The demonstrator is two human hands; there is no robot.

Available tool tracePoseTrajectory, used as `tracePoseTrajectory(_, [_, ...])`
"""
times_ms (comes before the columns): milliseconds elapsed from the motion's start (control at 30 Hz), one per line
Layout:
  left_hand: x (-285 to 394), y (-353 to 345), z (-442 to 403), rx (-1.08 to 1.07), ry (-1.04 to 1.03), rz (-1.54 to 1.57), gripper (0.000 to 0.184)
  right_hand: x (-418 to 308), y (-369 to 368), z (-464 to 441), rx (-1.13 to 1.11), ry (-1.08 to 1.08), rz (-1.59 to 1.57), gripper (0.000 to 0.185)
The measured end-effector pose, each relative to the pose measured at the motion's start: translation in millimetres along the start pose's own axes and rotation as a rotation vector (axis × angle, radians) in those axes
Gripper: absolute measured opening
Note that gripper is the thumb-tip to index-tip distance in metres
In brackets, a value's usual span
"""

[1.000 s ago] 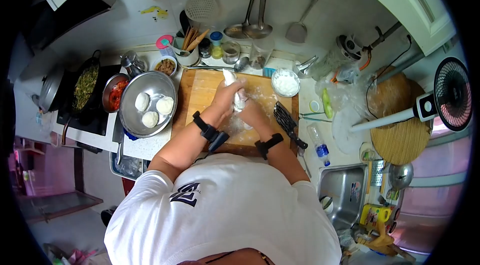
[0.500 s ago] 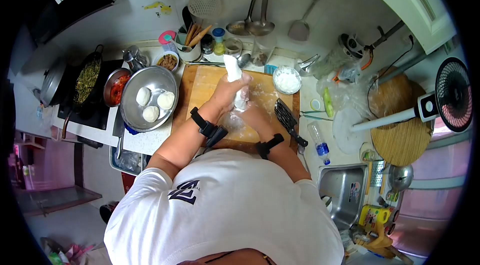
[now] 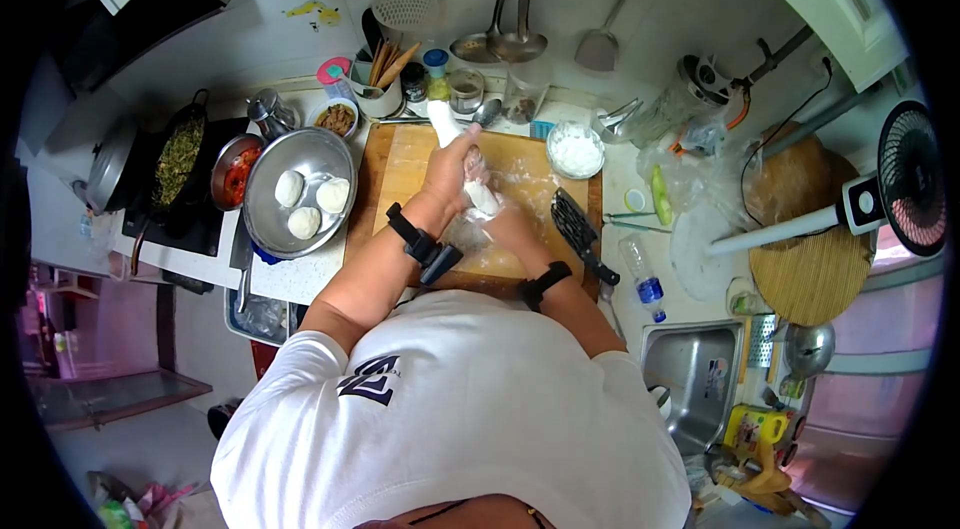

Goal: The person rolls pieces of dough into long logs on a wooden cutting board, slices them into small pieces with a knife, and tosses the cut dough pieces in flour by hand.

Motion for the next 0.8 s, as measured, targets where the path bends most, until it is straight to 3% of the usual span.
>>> tracePoseTrajectory(67, [-3.3, 9.7, -10.4, 0.065, 0.033, 0.215, 0.036, 22.2, 1.9, -5.9, -0.031, 0.224, -0.229, 0.046])
tracePoseTrajectory(100, [-10.3, 24.7, -22.3, 0.037, 0.039, 0.316, 0.030, 26.1, 5.6, -4.5, -0.030, 0.224, -0.231, 0.046])
tracePoseTrajectory(167, [-12.4, 35.6, -26.8, 0.042, 0.100, 0.403, 0.031, 34.4, 10.5, -1.2, -0.102, 0.046, -0.700, 0.048])
tracePoseTrajectory(200, [-15.9, 39.6, -29.2, 0.047, 0.161, 0.491, 0.032, 32.3, 14.4, 1.0, -0.102, 0.045, -0.700, 0.048])
tracePoseTrajectory(267, [-24.0, 48.1, -36.9, 0.077, 0.142, 0.507, 0.032, 27.9, 25.2, 3.7, -0.034, 0.052, -1.047, 0.043])
tracePoseTrajectory(400, [-38.8, 64.4, -34.9, 0.120, 0.250, 0.579, 0.032, 32.8, 47.1, -2.2, 0.077, 0.126, -0.968, 0.033])
tracePoseTrajectory(467, [-43.4, 65.8, -16.2, 0.173, 0.441, 0.183, 0.032, 27.8, 55.4, -2.6, 0.213, -0.002, -1.088, 0.035])
tracePoseTrajectory(500, [-38.3, 63.4, 3.2, 0.052, 0.619, -0.156, 0.038, 26.3, 55.8, -6.0, 0.219, 0.001, -1.091, 0.035])
tracePoseTrajectory(567, [-45.6, 69.7, 6.7, 0.007, 0.614, -0.305, 0.041, 18.1, 52.5, -15.9, 0.193, 0.195, -1.136, 0.029])
tracePoseTrajectory(600, [-51.0, 74.3, 3.3, -0.038, 0.605, -0.454, 0.044, 15.1, 49.3, -19.7, 0.193, 0.198, -1.135, 0.029])
tracePoseTrajectory(633, [-56.1, 79.9, -5.9, -0.133, 0.414, -0.525, 0.050, 11.1, 44.6, -24.4, 0.197, 0.248, -0.919, 0.028])
tracePoseTrajectory(667, [-61.4, 87.7, -15.9, -0.130, 0.412, -0.527, 0.050, 8.3, 40.0, -28.6, 0.199, 0.293, -0.706, 0.027])
tracePoseTrajectory(700, [-54.1, 80.6, -20.6, -0.082, 0.251, -0.520, 0.053, 20.9, 31.1, -39.2, 0.232, 0.299, -0.482, 0.031])
tracePoseTrajectory(733, [-48.7, 72.3, -26.6, -0.036, 0.089, -0.510, 0.056, -4.7, 32.7, -25.7, 0.227, 0.299, -0.482, 0.031])
tracePoseTrajectory(800, [-47.8, 52.3, -39.7, -0.001, 0.003, -0.378, 0.061, -53.8, 28.6, -2.0, 0.181, 0.237, -0.079, 0.028])
Point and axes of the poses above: each hand's wrist, its own z-axis away from the middle knuckle, its own y-axis out of the back of the hand, x = y × z, the point moved 2 cm from there along -z, towards the middle knuckle
